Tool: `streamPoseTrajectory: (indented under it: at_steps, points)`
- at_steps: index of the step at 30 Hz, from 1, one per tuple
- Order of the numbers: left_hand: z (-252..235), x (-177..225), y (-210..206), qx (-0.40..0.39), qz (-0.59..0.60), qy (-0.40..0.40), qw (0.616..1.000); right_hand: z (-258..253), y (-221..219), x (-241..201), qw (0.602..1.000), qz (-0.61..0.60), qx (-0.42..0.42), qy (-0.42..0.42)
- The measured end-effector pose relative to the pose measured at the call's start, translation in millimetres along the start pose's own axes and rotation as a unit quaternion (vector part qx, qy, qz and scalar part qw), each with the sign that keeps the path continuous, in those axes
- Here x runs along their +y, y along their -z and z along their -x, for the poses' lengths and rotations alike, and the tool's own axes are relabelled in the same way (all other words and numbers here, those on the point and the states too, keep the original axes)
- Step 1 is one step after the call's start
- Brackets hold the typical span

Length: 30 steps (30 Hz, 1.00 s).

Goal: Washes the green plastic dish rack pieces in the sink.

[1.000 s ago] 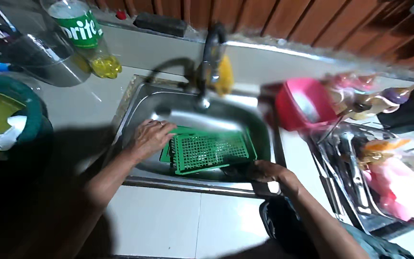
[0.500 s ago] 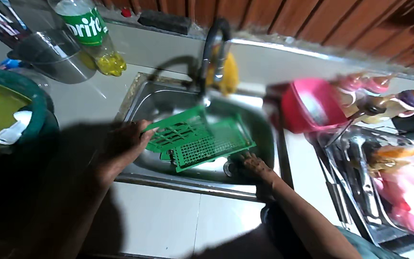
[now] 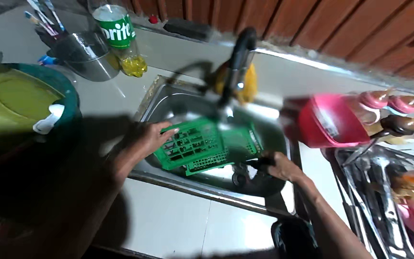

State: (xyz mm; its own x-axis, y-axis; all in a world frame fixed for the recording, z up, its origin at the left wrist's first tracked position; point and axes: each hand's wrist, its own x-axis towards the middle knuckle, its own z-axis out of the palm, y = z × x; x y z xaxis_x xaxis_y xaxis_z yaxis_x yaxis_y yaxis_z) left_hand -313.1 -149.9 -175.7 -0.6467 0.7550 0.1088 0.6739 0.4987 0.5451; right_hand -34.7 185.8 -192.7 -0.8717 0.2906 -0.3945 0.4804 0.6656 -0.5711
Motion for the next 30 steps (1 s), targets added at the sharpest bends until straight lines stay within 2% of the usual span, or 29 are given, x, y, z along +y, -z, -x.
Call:
streamPoseTrajectory:
  at_steps: [3,5,7,9,10,12,14,15,18,19,21,24,27,30]
  points:
    - [-26,13,-16,-0.079,0.123,0.088,0.985,12,14,-21,0.968,-0.176,0.126,0.129]
    - [-42,13,-41,-0.121,0.183,0.113,0.969,10,11,-43,0.951,-0.209,0.172,0.152]
    - [-57,10,-68,-0.146,0.234,0.128,0.953,-1,3,-57,0.967,-0.166,0.139,0.136]
    - [-64,10,-84,-0.158,0.306,0.161,0.925,-13,2,-69,0.989,-0.065,0.088,0.096]
    - [-65,11,-87,-0.167,0.345,0.192,0.904,-17,5,-75,0.991,-0.042,0.104,0.076]
    - [-60,7,-90,-0.178,0.426,0.25,0.851,-22,18,-85,0.977,-0.061,0.194,0.062]
    - [-47,3,-99,-0.129,0.535,0.268,0.791,-32,34,-96,0.947,-0.073,0.298,0.099]
    - [-40,5,-105,-0.081,0.589,0.284,0.752,-41,44,-104,0.937,-0.062,0.323,0.119]
    - [-33,26,-119,0.063,0.658,0.392,0.64,-73,69,-136,0.931,0.024,0.344,0.122]
    - [-34,32,-123,0.088,0.655,0.424,0.619,-82,74,-147,0.932,0.073,0.338,0.103]
    - [-34,36,-130,0.092,0.625,0.464,0.621,-96,77,-164,0.933,0.161,0.318,0.05]
    - [-32,38,-138,0.032,0.591,0.487,0.643,-98,78,-179,0.935,0.206,0.289,-0.012]
    - [-33,48,-142,0.021,0.57,0.497,0.654,-95,76,-186,0.928,0.252,0.274,-0.009]
    - [-34,61,-143,0.033,0.535,0.495,0.684,-89,74,-196,0.921,0.289,0.261,-0.004]
